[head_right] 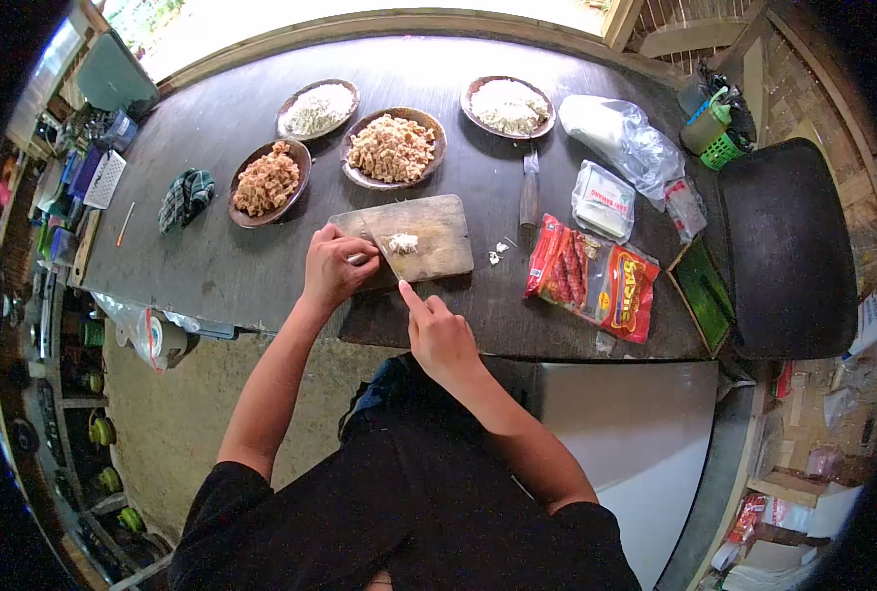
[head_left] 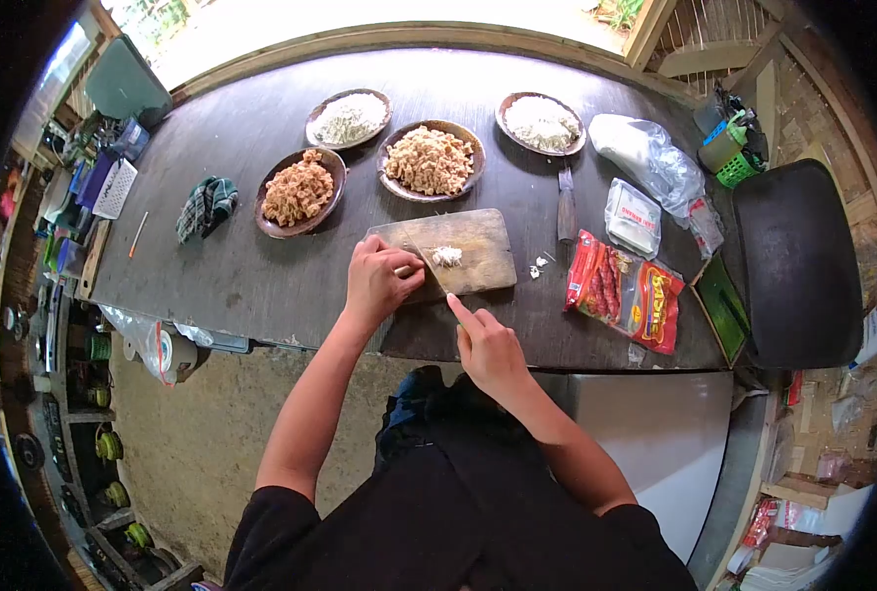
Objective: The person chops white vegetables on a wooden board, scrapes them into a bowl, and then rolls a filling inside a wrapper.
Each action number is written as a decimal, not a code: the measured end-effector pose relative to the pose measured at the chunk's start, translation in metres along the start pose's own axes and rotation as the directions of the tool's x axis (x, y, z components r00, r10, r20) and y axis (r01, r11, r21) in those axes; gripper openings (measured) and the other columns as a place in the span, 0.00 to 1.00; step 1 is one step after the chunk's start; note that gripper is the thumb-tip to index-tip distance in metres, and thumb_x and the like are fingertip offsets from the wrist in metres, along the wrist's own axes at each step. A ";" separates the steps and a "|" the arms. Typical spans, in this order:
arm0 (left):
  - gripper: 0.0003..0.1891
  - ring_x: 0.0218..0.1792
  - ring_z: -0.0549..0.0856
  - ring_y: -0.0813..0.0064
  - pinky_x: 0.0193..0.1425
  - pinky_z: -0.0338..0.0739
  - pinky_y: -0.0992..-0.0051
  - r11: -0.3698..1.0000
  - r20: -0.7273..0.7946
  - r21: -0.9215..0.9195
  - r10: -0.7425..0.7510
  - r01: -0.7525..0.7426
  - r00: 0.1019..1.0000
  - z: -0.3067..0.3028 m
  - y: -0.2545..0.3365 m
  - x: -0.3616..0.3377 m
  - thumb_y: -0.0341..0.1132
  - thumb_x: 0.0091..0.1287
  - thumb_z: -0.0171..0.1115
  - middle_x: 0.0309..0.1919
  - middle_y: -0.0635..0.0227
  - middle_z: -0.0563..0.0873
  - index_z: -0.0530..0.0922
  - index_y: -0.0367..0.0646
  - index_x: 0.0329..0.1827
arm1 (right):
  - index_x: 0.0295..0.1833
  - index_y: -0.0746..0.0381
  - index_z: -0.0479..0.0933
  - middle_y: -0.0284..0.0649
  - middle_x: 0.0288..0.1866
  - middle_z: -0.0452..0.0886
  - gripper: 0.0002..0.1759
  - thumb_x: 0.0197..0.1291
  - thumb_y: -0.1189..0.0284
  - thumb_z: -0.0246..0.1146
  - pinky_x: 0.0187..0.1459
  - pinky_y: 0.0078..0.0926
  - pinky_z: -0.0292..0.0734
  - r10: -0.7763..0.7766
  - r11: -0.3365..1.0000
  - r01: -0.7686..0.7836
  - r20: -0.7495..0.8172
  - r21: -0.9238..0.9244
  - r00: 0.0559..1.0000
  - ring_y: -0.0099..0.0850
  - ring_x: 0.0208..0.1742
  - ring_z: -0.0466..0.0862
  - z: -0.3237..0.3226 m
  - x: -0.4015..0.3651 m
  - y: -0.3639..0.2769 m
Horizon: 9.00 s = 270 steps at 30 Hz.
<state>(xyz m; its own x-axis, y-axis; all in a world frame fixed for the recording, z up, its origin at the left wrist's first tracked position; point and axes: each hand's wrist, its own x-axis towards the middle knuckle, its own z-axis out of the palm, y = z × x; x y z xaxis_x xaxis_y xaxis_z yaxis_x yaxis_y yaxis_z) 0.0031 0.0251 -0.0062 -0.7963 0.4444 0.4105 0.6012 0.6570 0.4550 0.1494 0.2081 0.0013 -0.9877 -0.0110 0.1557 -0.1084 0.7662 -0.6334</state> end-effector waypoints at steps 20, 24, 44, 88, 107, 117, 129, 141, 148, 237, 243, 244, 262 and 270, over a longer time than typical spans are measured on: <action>0.07 0.36 0.81 0.68 0.48 0.73 0.67 0.999 -0.051 0.052 0.007 -0.005 0.999 0.003 0.000 -0.003 0.41 0.53 0.77 0.28 0.73 0.91 0.92 0.52 0.31 | 0.76 0.53 0.73 0.48 0.36 0.78 0.31 0.68 0.77 0.62 0.36 0.50 0.83 -0.032 0.999 0.031 -0.023 -0.014 0.999 0.52 0.33 0.84 0.006 0.002 0.003; 0.07 0.35 0.81 0.67 0.48 0.73 0.66 0.999 -0.054 0.048 0.008 -0.006 0.999 0.001 0.002 -0.002 0.41 0.53 0.77 0.27 0.72 0.89 0.93 0.52 0.32 | 0.76 0.53 0.73 0.48 0.36 0.78 0.31 0.68 0.76 0.62 0.36 0.50 0.83 -0.037 0.998 0.035 -0.020 -0.055 0.999 0.53 0.32 0.84 0.008 0.010 0.005; 0.06 0.35 0.80 0.69 0.47 0.71 0.67 0.999 -0.043 0.043 -0.005 0.007 0.999 0.003 0.000 -0.005 0.41 0.54 0.78 0.27 0.73 0.89 0.93 0.52 0.33 | 0.76 0.52 0.73 0.48 0.37 0.79 0.30 0.68 0.76 0.62 0.39 0.51 0.83 -0.006 0.998 0.007 0.006 -0.063 1.000 0.52 0.34 0.85 0.007 0.011 0.001; 0.06 0.36 0.81 0.69 0.49 0.74 0.67 0.998 -0.008 0.065 0.002 -0.001 1.000 -0.001 -0.002 -0.005 0.39 0.55 0.77 0.32 0.76 0.93 0.93 0.52 0.34 | 0.76 0.54 0.74 0.48 0.35 0.77 0.30 0.67 0.77 0.62 0.38 0.50 0.81 -0.021 0.999 0.023 -0.051 0.032 0.998 0.52 0.35 0.84 -0.002 0.010 0.000; 0.07 0.36 0.81 0.69 0.48 0.73 0.67 0.998 -0.011 0.067 -0.015 0.016 1.000 -0.003 0.001 -0.004 0.41 0.54 0.78 0.26 0.73 0.88 0.93 0.54 0.33 | 0.78 0.53 0.72 0.47 0.37 0.79 0.29 0.71 0.73 0.61 0.36 0.50 0.85 -0.047 0.997 0.044 -0.046 -0.062 0.998 0.52 0.33 0.86 0.006 0.007 0.009; 0.06 0.37 0.81 0.68 0.48 0.73 0.66 0.999 -0.043 0.045 0.023 -0.021 0.999 0.000 -0.002 -0.005 0.41 0.55 0.77 0.28 0.73 0.90 0.92 0.53 0.33 | 0.77 0.54 0.72 0.49 0.37 0.79 0.30 0.70 0.75 0.61 0.37 0.51 0.83 -0.041 0.999 0.041 0.006 0.014 0.999 0.53 0.34 0.85 0.007 0.004 0.002; 0.05 0.37 0.81 0.67 0.48 0.73 0.66 0.998 -0.030 0.064 0.008 -0.006 1.000 -0.002 -0.001 -0.007 0.40 0.56 0.77 0.27 0.72 0.87 0.92 0.55 0.34 | 0.76 0.54 0.73 0.48 0.36 0.78 0.30 0.68 0.76 0.62 0.38 0.51 0.82 -0.022 1.000 0.022 -0.018 0.011 1.000 0.52 0.35 0.85 0.004 0.003 0.001; 0.07 0.38 0.81 0.67 0.50 0.76 0.67 0.999 -0.007 0.048 0.016 -0.015 1.000 -0.005 0.002 -0.006 0.37 0.55 0.78 0.33 0.73 0.92 0.93 0.49 0.36 | 0.76 0.53 0.73 0.48 0.37 0.78 0.30 0.69 0.76 0.62 0.39 0.50 0.82 -0.009 0.999 0.010 0.033 -0.048 0.999 0.52 0.36 0.85 0.006 0.013 0.001; 0.05 0.41 0.79 0.65 0.52 0.78 0.68 0.996 -0.079 -0.039 0.082 -0.085 0.994 0.002 0.001 -0.008 0.33 0.55 0.76 0.35 0.71 0.93 0.91 0.47 0.34 | 0.77 0.54 0.73 0.48 0.36 0.78 0.31 0.67 0.77 0.62 0.38 0.51 0.81 -0.056 0.997 0.057 -0.020 0.052 0.998 0.51 0.35 0.84 0.002 0.002 0.007; 0.08 0.37 0.82 0.64 0.46 0.79 0.64 0.999 -0.005 -0.007 -0.034 0.034 0.999 -0.005 -0.004 -0.009 0.38 0.55 0.78 0.29 0.67 0.89 0.93 0.50 0.37 | 0.77 0.51 0.72 0.47 0.37 0.79 0.29 0.71 0.73 0.61 0.37 0.50 0.85 -0.050 0.998 0.049 -0.007 -0.025 0.999 0.51 0.33 0.86 0.017 0.011 0.003; 0.07 0.37 0.82 0.64 0.45 0.78 0.64 0.999 -0.012 0.008 -0.036 0.036 0.999 -0.008 0.000 -0.008 0.40 0.56 0.78 0.27 0.66 0.87 0.93 0.51 0.36 | 0.77 0.51 0.72 0.47 0.36 0.79 0.29 0.71 0.73 0.61 0.37 0.49 0.85 -0.041 0.999 0.041 -0.025 -0.032 0.999 0.51 0.32 0.86 0.012 0.012 0.006; 0.07 0.37 0.82 0.64 0.45 0.78 0.64 0.999 -0.014 0.008 -0.036 0.036 0.999 -0.008 -0.001 -0.008 0.40 0.56 0.78 0.27 0.66 0.87 0.93 0.51 0.36 | 0.77 0.51 0.72 0.47 0.36 0.79 0.29 0.71 0.73 0.61 0.37 0.49 0.85 -0.027 0.999 0.026 -0.028 -0.032 0.999 0.51 0.32 0.86 0.010 0.012 0.005; 0.08 0.38 0.82 0.64 0.48 0.78 0.66 0.999 -0.009 0.039 -0.023 0.024 1.000 -0.009 -0.001 -0.010 0.38 0.54 0.77 0.31 0.69 0.91 0.93 0.51 0.36 | 0.78 0.51 0.71 0.47 0.37 0.79 0.30 0.71 0.73 0.61 0.37 0.51 0.85 -0.048 0.998 0.047 -0.006 -0.043 0.999 0.52 0.33 0.86 0.013 0.015 0.004; 0.07 0.40 0.79 0.68 0.50 0.79 0.70 1.000 0.014 0.001 0.021 -0.021 1.000 -0.007 -0.005 -0.009 0.35 0.55 0.76 0.37 0.74 0.94 0.93 0.48 0.36 | 0.77 0.53 0.72 0.48 0.37 0.79 0.30 0.71 0.74 0.60 0.38 0.52 0.84 -0.060 0.996 0.061 -0.012 0.060 0.998 0.52 0.34 0.86 0.008 0.003 0.002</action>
<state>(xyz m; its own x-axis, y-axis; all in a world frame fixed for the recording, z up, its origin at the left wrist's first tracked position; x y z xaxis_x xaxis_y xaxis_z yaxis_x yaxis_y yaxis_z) 0.0079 0.0134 -0.0069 -0.7846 0.4665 0.4085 0.6174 0.6482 0.4457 0.1452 0.2049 -0.0053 -0.9781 -0.0496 0.2022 -0.1746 0.7243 -0.6670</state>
